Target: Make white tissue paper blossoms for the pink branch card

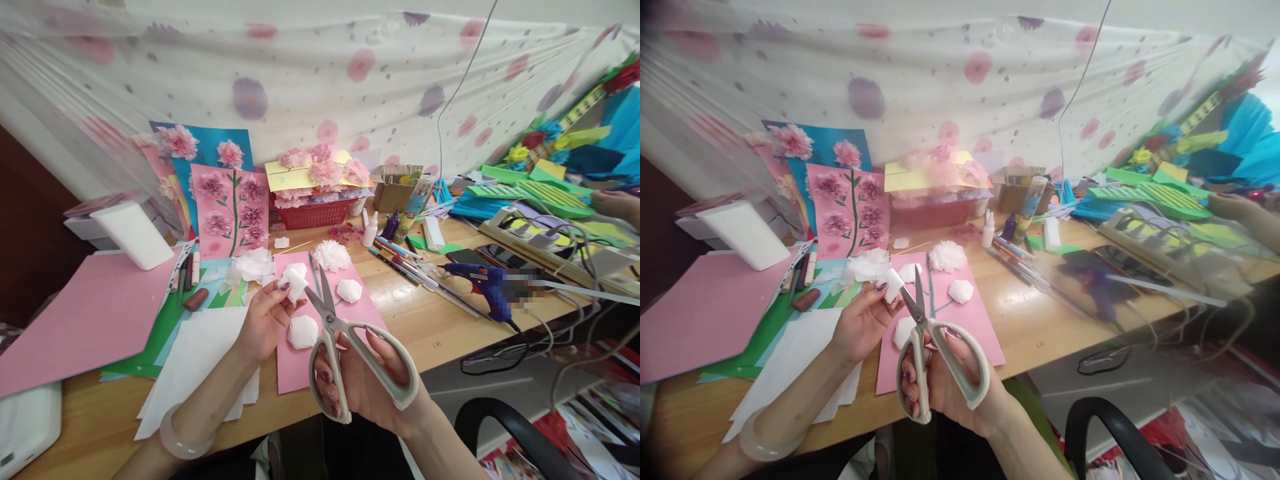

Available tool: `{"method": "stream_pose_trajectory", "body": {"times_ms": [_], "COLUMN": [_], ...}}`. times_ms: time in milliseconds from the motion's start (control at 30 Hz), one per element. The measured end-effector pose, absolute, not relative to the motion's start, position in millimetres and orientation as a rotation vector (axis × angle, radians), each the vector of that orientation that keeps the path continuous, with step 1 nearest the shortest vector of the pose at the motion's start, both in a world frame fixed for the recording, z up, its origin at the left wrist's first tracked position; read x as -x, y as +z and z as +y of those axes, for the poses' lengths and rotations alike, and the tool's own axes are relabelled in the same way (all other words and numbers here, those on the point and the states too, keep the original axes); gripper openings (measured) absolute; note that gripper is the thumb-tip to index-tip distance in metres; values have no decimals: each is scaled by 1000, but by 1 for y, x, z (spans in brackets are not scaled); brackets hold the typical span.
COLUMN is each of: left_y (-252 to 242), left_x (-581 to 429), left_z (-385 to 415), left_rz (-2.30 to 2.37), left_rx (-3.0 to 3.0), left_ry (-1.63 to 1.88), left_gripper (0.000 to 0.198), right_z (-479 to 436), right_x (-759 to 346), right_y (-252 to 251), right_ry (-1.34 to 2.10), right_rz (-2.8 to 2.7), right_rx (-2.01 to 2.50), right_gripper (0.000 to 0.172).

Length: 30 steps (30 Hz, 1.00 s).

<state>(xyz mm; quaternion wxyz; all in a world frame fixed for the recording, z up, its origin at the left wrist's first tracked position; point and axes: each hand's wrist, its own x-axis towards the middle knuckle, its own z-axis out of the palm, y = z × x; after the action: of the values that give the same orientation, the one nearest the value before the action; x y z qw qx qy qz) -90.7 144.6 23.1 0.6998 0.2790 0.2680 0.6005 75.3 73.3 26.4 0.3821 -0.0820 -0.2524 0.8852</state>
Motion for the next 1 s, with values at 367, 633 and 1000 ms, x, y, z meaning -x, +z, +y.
{"method": "stream_pose_trajectory", "body": {"times_ms": [367, 633, 1000], "left_y": [17, 24, 31], "left_x": [93, 90, 90], "left_z": [144, 144, 144], "left_rz": [587, 595, 610], "left_rx": [-809, -655, -329], "left_ry": [1313, 1351, 1295], "left_gripper": [5, 6, 17], "right_z": [71, 72, 71], "right_x": [-78, -81, -77], "right_y": [11, 12, 20], "right_ry": [2296, 2289, 2298], "right_rz": [-642, -662, -649], "right_rx": [183, 152, 159], "right_gripper": [46, 50, 46]}}
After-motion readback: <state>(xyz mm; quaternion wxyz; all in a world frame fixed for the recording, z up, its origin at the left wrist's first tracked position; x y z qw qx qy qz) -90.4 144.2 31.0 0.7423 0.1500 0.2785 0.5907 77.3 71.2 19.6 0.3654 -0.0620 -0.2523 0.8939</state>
